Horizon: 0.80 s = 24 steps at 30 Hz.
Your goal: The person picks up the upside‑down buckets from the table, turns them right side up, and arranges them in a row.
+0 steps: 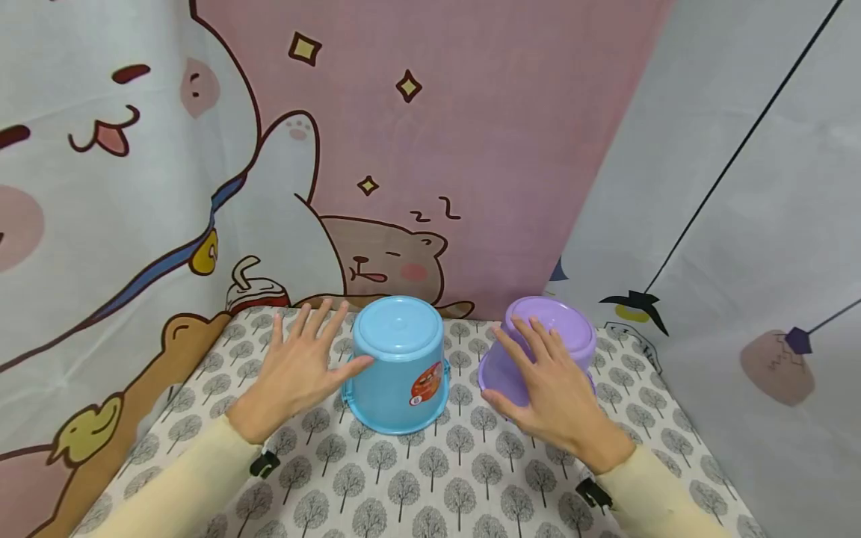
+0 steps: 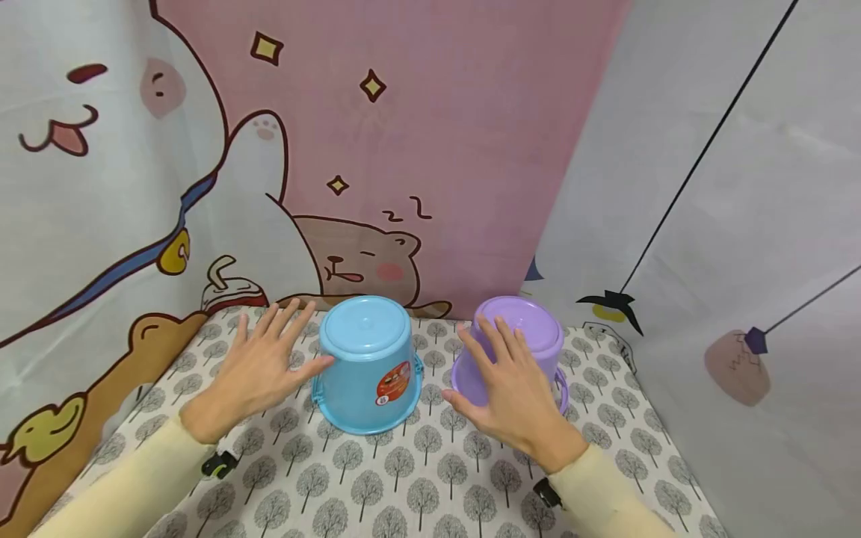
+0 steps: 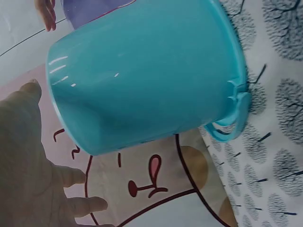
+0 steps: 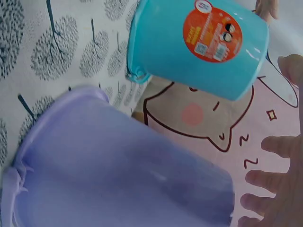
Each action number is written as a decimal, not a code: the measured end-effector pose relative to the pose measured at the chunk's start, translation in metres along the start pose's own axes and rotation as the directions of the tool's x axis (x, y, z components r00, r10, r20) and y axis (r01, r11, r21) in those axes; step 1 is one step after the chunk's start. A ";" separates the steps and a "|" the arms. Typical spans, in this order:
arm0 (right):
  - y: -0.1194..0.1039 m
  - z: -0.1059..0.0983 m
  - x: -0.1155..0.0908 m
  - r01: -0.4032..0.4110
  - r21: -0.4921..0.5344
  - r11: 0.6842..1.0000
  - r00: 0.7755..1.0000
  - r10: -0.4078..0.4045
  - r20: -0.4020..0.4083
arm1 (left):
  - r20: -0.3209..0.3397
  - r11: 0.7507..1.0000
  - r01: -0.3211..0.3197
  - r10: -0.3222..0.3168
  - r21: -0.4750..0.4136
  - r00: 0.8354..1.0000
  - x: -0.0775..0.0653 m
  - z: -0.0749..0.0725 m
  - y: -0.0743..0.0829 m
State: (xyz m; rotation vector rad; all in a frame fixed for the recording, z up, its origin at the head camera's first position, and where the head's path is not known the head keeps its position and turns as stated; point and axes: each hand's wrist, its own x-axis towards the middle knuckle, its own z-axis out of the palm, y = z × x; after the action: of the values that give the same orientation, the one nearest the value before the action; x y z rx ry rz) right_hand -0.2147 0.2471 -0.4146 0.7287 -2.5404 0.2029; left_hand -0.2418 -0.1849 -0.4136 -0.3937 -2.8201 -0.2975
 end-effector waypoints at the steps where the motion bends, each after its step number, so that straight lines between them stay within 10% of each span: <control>1: -0.001 0.002 0.000 0.007 0.004 1.000 1.000 -0.007 0.001 | -0.001 1.000 0.000 0.000 -0.002 1.000 -0.001 0.001 -0.001; 15: -0.015 0.035 -0.003 0.105 0.028 0.994 0.994 -0.104 -0.035 | 0.016 1.000 -0.009 0.009 -0.028 1.000 -0.015 0.021 -0.012; 24: -0.024 0.052 -0.003 0.044 0.091 0.995 0.994 -0.053 0.100 | 0.048 0.999 -0.001 0.003 -0.042 0.999 -0.019 0.038 -0.009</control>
State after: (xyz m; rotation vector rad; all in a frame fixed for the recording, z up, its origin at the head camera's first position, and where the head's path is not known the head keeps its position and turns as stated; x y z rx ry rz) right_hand -0.2209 0.2149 -0.4610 0.8539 -2.6208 0.2701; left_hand -0.2360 -0.1894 -0.4563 -0.4187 -2.8638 -0.3520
